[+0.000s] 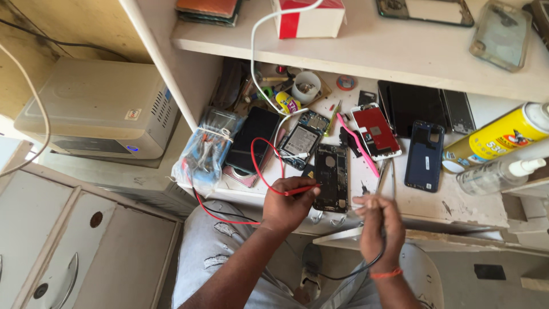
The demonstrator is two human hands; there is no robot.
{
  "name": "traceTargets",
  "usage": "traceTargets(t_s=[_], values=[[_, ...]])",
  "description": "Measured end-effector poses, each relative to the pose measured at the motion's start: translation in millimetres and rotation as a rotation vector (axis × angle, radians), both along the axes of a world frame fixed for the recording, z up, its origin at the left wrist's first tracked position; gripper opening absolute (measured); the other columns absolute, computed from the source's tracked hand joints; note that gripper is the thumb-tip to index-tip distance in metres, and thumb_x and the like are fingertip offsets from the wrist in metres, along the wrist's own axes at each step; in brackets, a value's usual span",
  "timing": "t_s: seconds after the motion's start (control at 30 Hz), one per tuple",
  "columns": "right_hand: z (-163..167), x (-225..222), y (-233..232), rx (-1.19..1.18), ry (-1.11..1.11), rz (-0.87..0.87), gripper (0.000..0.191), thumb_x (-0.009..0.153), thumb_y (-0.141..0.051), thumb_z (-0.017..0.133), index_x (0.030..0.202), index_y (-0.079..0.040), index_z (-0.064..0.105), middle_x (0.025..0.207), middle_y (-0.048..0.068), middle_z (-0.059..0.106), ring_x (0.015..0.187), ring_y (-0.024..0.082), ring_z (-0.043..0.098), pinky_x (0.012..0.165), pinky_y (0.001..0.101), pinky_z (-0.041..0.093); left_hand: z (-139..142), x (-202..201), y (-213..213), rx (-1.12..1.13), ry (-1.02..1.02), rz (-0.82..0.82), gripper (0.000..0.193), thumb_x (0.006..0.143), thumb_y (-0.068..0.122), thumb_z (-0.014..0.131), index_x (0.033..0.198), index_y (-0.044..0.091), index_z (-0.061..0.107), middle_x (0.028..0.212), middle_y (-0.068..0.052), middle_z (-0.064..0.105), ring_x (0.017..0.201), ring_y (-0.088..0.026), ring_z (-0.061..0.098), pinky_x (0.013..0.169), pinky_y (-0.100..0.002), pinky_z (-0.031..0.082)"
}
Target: The person uses a multimeter to test points on a disassembled smartphone motherboard, then reattaches the screen and connects a charging cable. The person handles the motherboard, screen, and charging cable on a cluttered repair bench.
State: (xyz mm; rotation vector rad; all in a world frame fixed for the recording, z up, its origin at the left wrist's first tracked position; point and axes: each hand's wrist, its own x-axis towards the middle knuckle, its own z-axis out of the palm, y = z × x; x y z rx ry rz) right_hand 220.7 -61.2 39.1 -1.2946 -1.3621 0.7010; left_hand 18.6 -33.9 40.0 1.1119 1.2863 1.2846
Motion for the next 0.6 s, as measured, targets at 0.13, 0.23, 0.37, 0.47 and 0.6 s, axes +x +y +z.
traceTargets(t_s=[0.13,0.23,0.37,0.47,0.6], values=[[-5.3,23.5,28.2,0.003,0.037,0.085,0.023,0.098,-0.004,0.058,0.120,0.002,0.061,0.098,0.011,0.076,0.090,0.010,0.070,0.080,0.0234,0.054,13.5,8.5,-1.6,0.376,0.503,-0.030,0.019,0.083,0.019,0.083,0.098,0.007,0.079,0.088,-0.009,0.077,0.085,-0.028,0.070,0.079,-0.038,0.055],[-14.4,31.9,46.0,-0.004,0.070,0.128,0.020,0.094,0.002,0.063,0.113,0.004,0.066,0.099,0.010,0.075,0.089,0.010,0.071,0.079,0.0222,0.054,13.7,17.7,-0.8,0.453,0.496,-0.072,0.021,0.085,0.020,0.081,0.102,0.009,0.077,0.093,-0.008,0.077,0.089,-0.029,0.071,0.082,-0.039,0.055],[-31.5,37.1,64.3,-0.062,0.220,0.148,0.019,0.090,0.004,0.068,0.110,0.003,0.069,0.097,0.007,0.076,0.084,0.007,0.069,0.074,0.0204,0.054,4.2,27.4,12.4,0.549,0.508,-0.064,0.025,0.086,0.020,0.082,0.107,0.008,0.076,0.098,-0.008,0.077,0.090,-0.029,0.070,0.082,-0.040,0.055],[-40.8,42.9,66.2,-0.055,0.132,0.145,0.019,0.088,0.003,0.072,0.107,0.002,0.070,0.092,0.004,0.075,0.078,0.004,0.067,0.069,0.0185,0.052,-6.4,30.4,18.5,0.593,0.505,-0.036,0.026,0.086,0.020,0.082,0.109,0.008,0.075,0.098,-0.007,0.076,0.093,-0.028,0.070,0.084,-0.039,0.056],[-42.0,50.5,69.2,-0.060,0.055,0.118,0.016,0.086,0.003,0.072,0.102,0.001,0.073,0.082,0.001,0.072,0.069,0.001,0.060,0.060,0.0182,0.047,-17.5,35.2,27.1,0.518,0.503,-0.007,0.025,0.086,0.020,0.082,0.107,0.009,0.076,0.098,-0.006,0.076,0.095,-0.026,0.070,0.086,-0.037,0.056]])
